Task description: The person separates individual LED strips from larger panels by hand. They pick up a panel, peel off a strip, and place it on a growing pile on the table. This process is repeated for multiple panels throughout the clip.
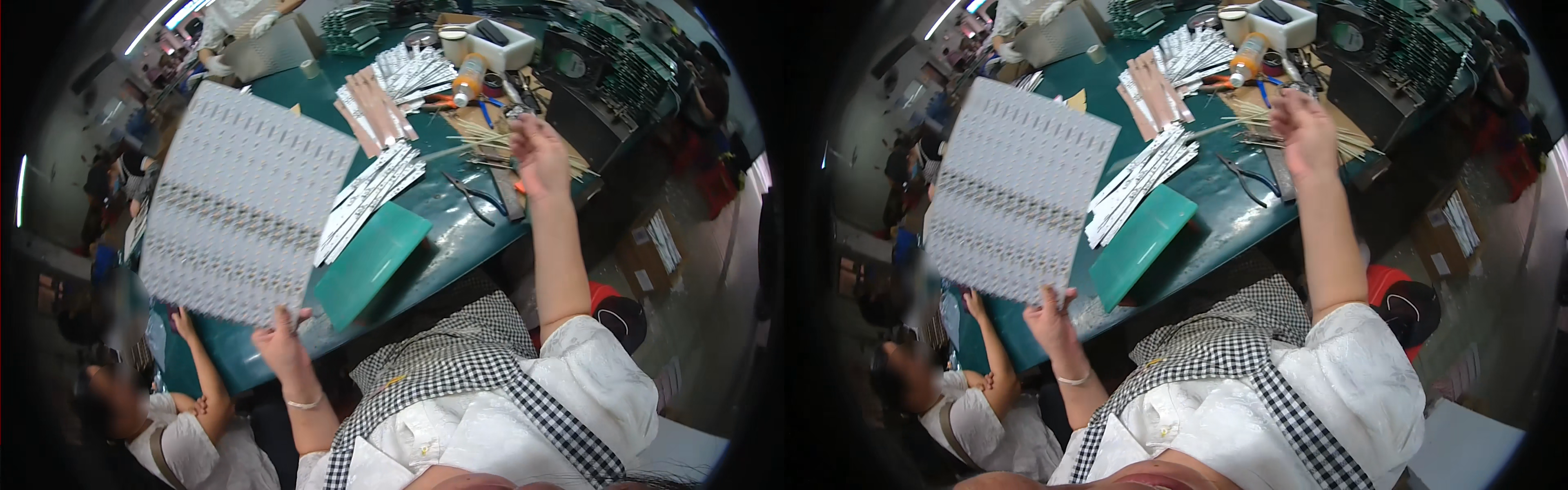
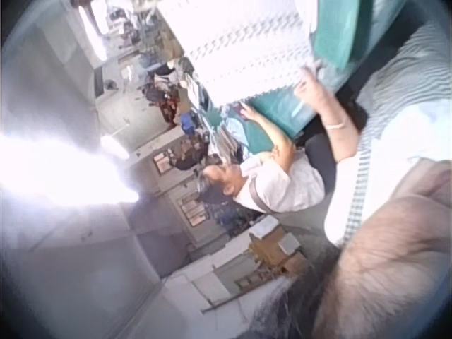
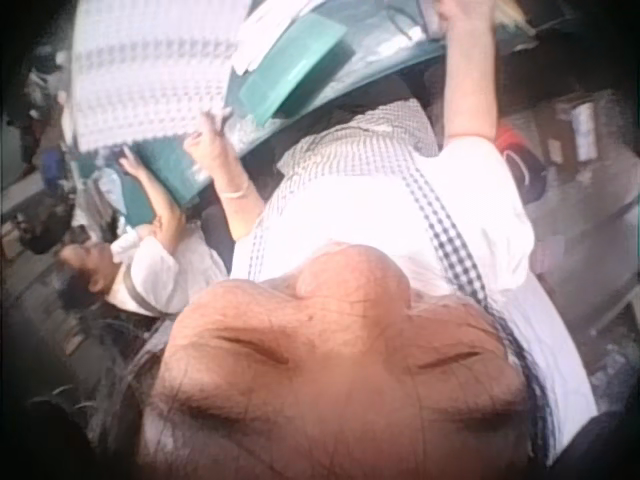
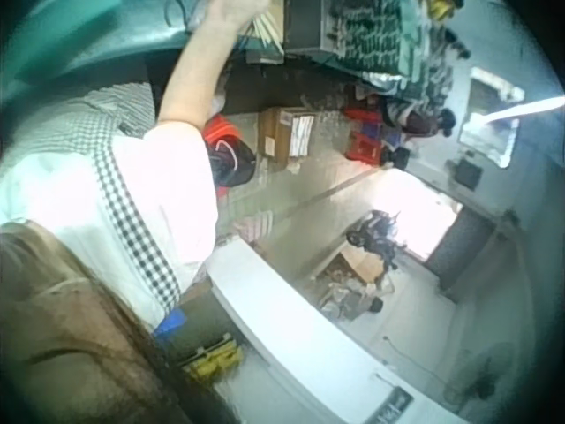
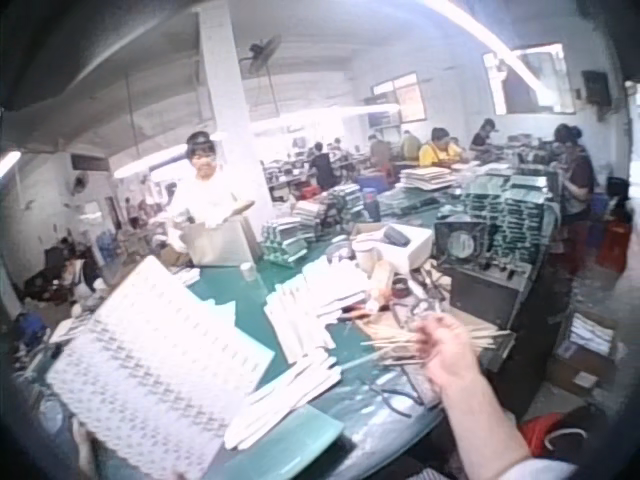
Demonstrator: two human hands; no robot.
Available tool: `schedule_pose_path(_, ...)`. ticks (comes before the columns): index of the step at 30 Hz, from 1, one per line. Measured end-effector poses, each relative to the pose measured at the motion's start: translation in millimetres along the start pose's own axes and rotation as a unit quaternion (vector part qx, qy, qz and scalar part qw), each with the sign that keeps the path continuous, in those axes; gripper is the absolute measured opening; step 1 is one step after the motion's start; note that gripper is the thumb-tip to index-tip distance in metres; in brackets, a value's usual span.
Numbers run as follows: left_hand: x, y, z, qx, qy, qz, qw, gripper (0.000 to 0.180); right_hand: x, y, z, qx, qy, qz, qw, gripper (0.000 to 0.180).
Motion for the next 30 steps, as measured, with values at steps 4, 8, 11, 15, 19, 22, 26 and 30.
schedule_pose_path(4, 20, -6, -25, 0.021, 0.056, 0.068, 0.996, 0.007, 31, -116, 36, 0.015, -0.063, -0.175, 0.982, 0.026)
schedule_pose_path(8, 21, 2, -36, 0.001, 0.048, 0.123, 0.991, 0.009, 23, -134, 40, -0.199, -0.142, -0.279, 0.929, 0.047)
schedule_pose_path(11, 19, 13, -44, 0.014, 0.052, 0.145, 0.988, 0.006, -2, -71, 57, -0.479, -0.312, -0.29, 0.767, 0.049)
schedule_pose_path(15, 23, 40, -71, 0.066, 0.052, 0.249, 0.965, 0.004, -35, 96, 63, -0.497, -0.336, 0.041, 0.799, 0.05)
schedule_pose_path(19, 29, 59, -101, 0.135, 0.042, 0.318, 0.937, 0.005, -82, 239, 71, -0.494, -0.497, 0.235, 0.673, 0.047)
schedule_pose_path(22, 26, 71, -131, 0.198, 0.039, 0.366, 0.908, 0.01, -72, 280, 56, -0.528, -0.294, 0.41, 0.683, 0.037)
schedule_pose_path(26, 30, 71, -171, 0.333, 0.189, 0.381, 0.841, 0.031, -57, 270, 51, -0.486, -0.153, 0.417, 0.753, 0.021)
schedule_pose_path(30, 37, 29, -145, 0.035, 0.186, 0.232, 0.954, 0.076, -39, 223, 34, -0.262, -0.044, 0.344, 0.9, 0.017)
Point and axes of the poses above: each hand's wrist, its own x-axis towards the middle knuckle, its own y-axis out of the palm, z = x × y, the point moved 6 cm from there along x, towards the middle knuckle, and after that the axes turned 12 degrees about y, right-handed, at the moved point
